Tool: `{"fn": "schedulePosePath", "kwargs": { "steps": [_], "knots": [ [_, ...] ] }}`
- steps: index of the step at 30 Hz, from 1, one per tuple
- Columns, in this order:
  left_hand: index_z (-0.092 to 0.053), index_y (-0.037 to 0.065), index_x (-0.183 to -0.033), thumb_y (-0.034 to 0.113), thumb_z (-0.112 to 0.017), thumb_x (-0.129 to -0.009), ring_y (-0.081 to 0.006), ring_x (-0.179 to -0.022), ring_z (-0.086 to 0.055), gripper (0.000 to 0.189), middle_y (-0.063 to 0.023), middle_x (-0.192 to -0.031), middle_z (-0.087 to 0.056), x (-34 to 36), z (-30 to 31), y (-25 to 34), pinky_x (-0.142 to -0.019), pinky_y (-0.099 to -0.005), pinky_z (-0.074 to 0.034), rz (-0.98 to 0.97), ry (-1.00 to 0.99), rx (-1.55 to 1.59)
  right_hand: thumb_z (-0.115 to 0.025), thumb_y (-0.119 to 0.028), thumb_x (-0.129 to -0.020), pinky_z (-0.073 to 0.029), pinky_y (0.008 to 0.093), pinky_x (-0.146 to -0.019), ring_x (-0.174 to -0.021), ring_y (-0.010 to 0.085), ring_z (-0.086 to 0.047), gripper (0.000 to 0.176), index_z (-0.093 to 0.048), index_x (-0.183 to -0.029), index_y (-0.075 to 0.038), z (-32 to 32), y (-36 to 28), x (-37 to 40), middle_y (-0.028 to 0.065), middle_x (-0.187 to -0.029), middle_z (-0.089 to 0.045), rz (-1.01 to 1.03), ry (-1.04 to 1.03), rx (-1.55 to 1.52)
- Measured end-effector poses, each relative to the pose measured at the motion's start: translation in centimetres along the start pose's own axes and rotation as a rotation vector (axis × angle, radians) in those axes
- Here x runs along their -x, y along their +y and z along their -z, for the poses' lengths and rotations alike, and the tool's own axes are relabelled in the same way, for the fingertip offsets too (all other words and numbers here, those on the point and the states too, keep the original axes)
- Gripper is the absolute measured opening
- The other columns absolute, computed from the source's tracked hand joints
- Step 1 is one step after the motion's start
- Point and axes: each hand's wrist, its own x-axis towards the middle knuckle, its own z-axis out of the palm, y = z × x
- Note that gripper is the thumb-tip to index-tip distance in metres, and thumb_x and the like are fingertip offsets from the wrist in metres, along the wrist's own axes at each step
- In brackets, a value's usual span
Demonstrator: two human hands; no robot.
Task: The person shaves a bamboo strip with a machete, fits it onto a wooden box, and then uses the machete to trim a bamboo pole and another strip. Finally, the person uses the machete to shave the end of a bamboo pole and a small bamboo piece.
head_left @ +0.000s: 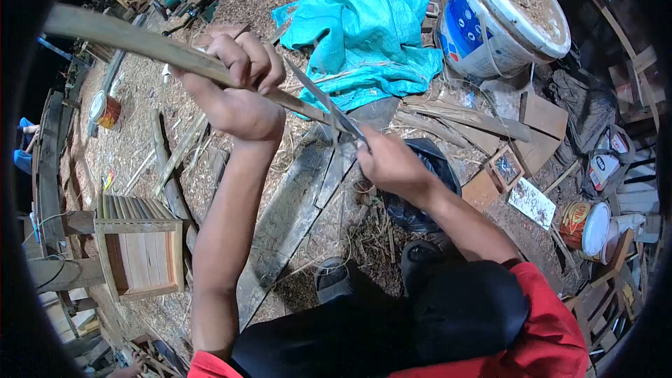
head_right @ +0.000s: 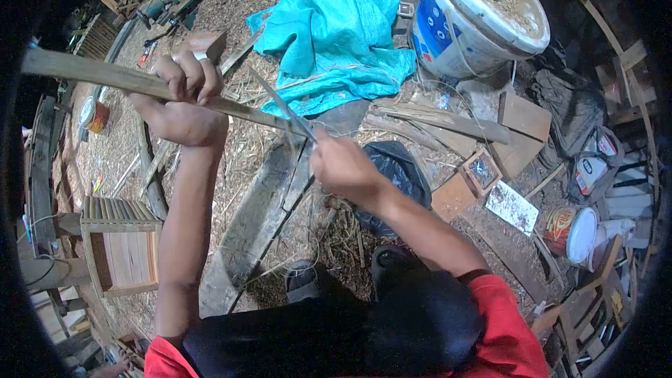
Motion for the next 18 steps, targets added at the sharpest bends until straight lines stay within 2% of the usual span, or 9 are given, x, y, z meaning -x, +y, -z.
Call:
{"fn": "schedulePosePath", "kwargs": {
  "steps": [1, 2, 5, 9, 10, 13, 14, 17, 18],
  "knots": [
    [-0.026, 0.014, -0.065, 0.065, -0.019, -0.094, -0.012, -0.047, -0.023, 0.06, 0.0002, -0.057, -0.024, -0.2, 0.0, 0.0, -0.041, -0.0238, -0.02, -0.007, 0.001, -0.001, -0.049, -0.008, -0.089, -0.043, 0.0514, -0.063, -0.071, 0.045, -0.056, 0.018, -0.053, -0.104, 0.003, 0.6, -0.3, -0.4, 0.0251, -0.073, -0.056, -0.078, -0.044, 0.017],
    [-0.026, 0.013, -0.065, 0.066, -0.019, -0.094, -0.0118, -0.047, -0.022, 0.06, 0.0002, -0.057, -0.024, -0.2, -0.1, -0.2, -0.042, -0.024, -0.019, 0.004, 0.099, -0.062, -0.043, -0.011, -0.09, -0.043, 0.0562, -0.064, -0.069, 0.05, -0.056, 0.023, -0.048, -0.11, 0.001, 0.9, -0.8, -0.5, 0.0278, -0.067, -0.057, -0.001, 0.006, -0.104],
    [-0.025, 0.012, -0.063, 0.068, -0.019, -0.093, -0.0105, -0.043, -0.017, 0.064, -0.0005, -0.052, -0.023, -0.3, -1.1, -0.4, -0.039, -0.0231, -0.017, 0.031, 0.082, 0.036, -0.046, -0.012, -0.089, -0.044, 0.0557, -0.065, -0.071, 0.0497, -0.057, 0.028, -0.046, -0.114, 0.001, 1.1, -1.9, -0.6, 0.0287, -0.07, -0.058, 0.224, 0.18, -0.157],
    [-0.025, 0.012, -0.063, 0.067, -0.022, -0.093, -0.0105, -0.043, -0.017, 0.063, -0.0009, -0.051, -0.023, -0.2, -1.1, -0.8, -0.038, -0.0234, -0.017, -0.027, 0.061, -0.008, -0.047, -0.011, -0.088, -0.045, 0.0543, -0.064, -0.069, 0.0488, -0.057, 0.03, -0.047, -0.116, 0.001, -3.7, 4.8, 0.8, 0.0278, -0.073, -0.059, -0.045, -0.011, 0.006],
    [-0.025, 0.012, -0.063, 0.065, -0.023, -0.094, -0.0103, -0.043, -0.016, 0.062, -0.0009, -0.05, -0.022, 0.0, -1.3, -0.6, -0.038, -0.0232, -0.017, -0.044, 0.072, -0.018, -0.047, -0.012, -0.088, -0.045, 0.0541, -0.063, -0.068, 0.048, -0.058, 0.027, -0.049, -0.111, 0.003, -3.2, 5.7, 0.6, 0.0277, -0.071, -0.059, -0.149, -0.062, -0.09],
    [-0.025, 0.011, -0.063, 0.063, -0.022, -0.095, -0.0102, -0.043, -0.016, 0.061, -0.0009, -0.05, -0.022, 0.0, -1.8, -0.3, -0.038, -0.0232, -0.017, 0.007, 0.081, 0.024, -0.046, -0.011, -0.089, -0.045, 0.0543, -0.06, -0.066, 0.047, -0.058, 0.026, -0.049, -0.108, 0.005, -2.4, 5.4, -0.2, 0.0271, -0.068, -0.058, 0.058, -0.026, 0.109],
    [-0.026, 0.011, -0.063, 0.061, -0.022, -0.096, -0.0101, -0.043, -0.016, 0.06, -0.0011, -0.051, -0.023, 0.0, -1.5, -0.6, -0.038, -0.0232, -0.017, -0.001, 0.056, 0.014, -0.046, -0.01, -0.089, -0.047, 0.0514, -0.059, -0.065, 0.0451, -0.059, 0.023, -0.05, -0.106, 0.005, -1.6, 3.8, 0.1, 0.027, -0.069, -0.058, -0.043, -0.035, -0.013],
    [-0.026, 0.011, -0.064, 0.062, -0.022, -0.095, -0.01, -0.043, -0.016, 0.06, -0.0012, -0.05, -0.023, -0.1, -1.8, -0.6, -0.038, -0.023, -0.017, 0.013, 0.041, 0.029, -0.046, -0.012, -0.09, -0.047, 0.0493, -0.059, -0.064, 0.0438, -0.059, 0.021, -0.051, -0.105, 0.003, -2.3, 1.4, 0.7, 0.0266, -0.069, -0.059, 0.312, 0.317, 0.094],
    [-0.026, 0.012, -0.064, 0.063, -0.022, -0.095, -0.0105, -0.044, -0.018, 0.06, -0.0008, -0.053, -0.023, 0.0, -1.7, -0.6, -0.04, -0.0232, -0.017, 0.017, 0.032, 0.005, -0.047, -0.012, -0.091, -0.047, 0.0481, -0.056, -0.06, 0.0422, -0.059, 0.024, -0.053, -0.108, 0.003, -3.2, 2.9, 0.6, 0.0255, -0.068, -0.059, 0.286, 0.259, -0.001]
  ]
}}
